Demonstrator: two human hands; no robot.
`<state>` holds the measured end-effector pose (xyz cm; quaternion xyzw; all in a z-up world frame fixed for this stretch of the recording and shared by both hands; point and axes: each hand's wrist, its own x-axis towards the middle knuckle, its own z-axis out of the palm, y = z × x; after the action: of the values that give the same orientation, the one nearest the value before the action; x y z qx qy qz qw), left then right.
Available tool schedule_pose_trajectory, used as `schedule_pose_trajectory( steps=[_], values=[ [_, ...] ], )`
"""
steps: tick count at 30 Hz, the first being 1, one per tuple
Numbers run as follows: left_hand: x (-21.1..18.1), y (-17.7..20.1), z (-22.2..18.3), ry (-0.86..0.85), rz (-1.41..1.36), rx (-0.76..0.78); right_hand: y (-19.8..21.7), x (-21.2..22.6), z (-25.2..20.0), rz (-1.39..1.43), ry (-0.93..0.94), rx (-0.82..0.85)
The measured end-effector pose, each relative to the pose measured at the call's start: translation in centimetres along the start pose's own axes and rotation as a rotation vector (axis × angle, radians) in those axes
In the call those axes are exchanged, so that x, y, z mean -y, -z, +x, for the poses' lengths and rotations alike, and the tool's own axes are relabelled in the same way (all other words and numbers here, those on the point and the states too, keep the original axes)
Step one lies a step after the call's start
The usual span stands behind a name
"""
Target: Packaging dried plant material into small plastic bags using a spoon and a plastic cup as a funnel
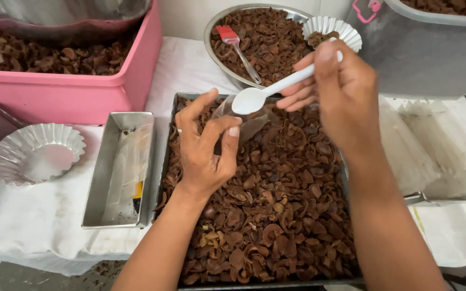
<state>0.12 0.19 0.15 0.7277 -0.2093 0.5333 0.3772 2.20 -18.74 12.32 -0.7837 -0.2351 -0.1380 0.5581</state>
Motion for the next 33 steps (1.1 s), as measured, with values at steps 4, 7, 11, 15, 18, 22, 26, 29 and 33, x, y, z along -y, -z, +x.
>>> schedule_pose_trajectory(
  steps=[4,7,11,15,18,22,26,29,33],
  values=[
    [-0.1,0.0,0.1,0.013,0.008,-0.001,0.2,-1.1,-0.8,-0.122,0.461,0.057],
    [-0.2,0.0,0.1,0.024,0.014,-0.009,0.9,-0.6,-2.5,-0.142,0.261,-0.218],
    [0.2,-0.2,0.0,0.039,0.002,-0.033,3.6,-3.8,-3.6,0.17,0.047,-0.487],
    [0.6,-0.3,-0.1,0.079,-0.044,-0.067,6.2,-11.3,-4.2,-0.09,-0.328,-0.25],
    [0.2,0.0,0.0,0.091,-0.038,-0.03,5.2,-14.8,-4.2,-0.046,-0.364,-0.085],
    [-0.3,0.0,0.2,0.094,-0.058,-0.003,4.5,-16.6,-4.1,0.119,-0.436,-0.073],
    [0.0,0.0,-0.1,0.095,-0.052,-0.005,5.1,-16.7,-4.5,0.096,-0.392,-0.057],
    [-0.1,0.0,0.0,0.097,-0.061,-0.007,4.8,-16.5,-4.5,0.008,-0.244,0.004],
    [0.2,-0.1,-0.1,0.1,-0.063,-0.016,3.6,-14.5,-4.8,-0.102,-0.052,-0.063]
  ],
)
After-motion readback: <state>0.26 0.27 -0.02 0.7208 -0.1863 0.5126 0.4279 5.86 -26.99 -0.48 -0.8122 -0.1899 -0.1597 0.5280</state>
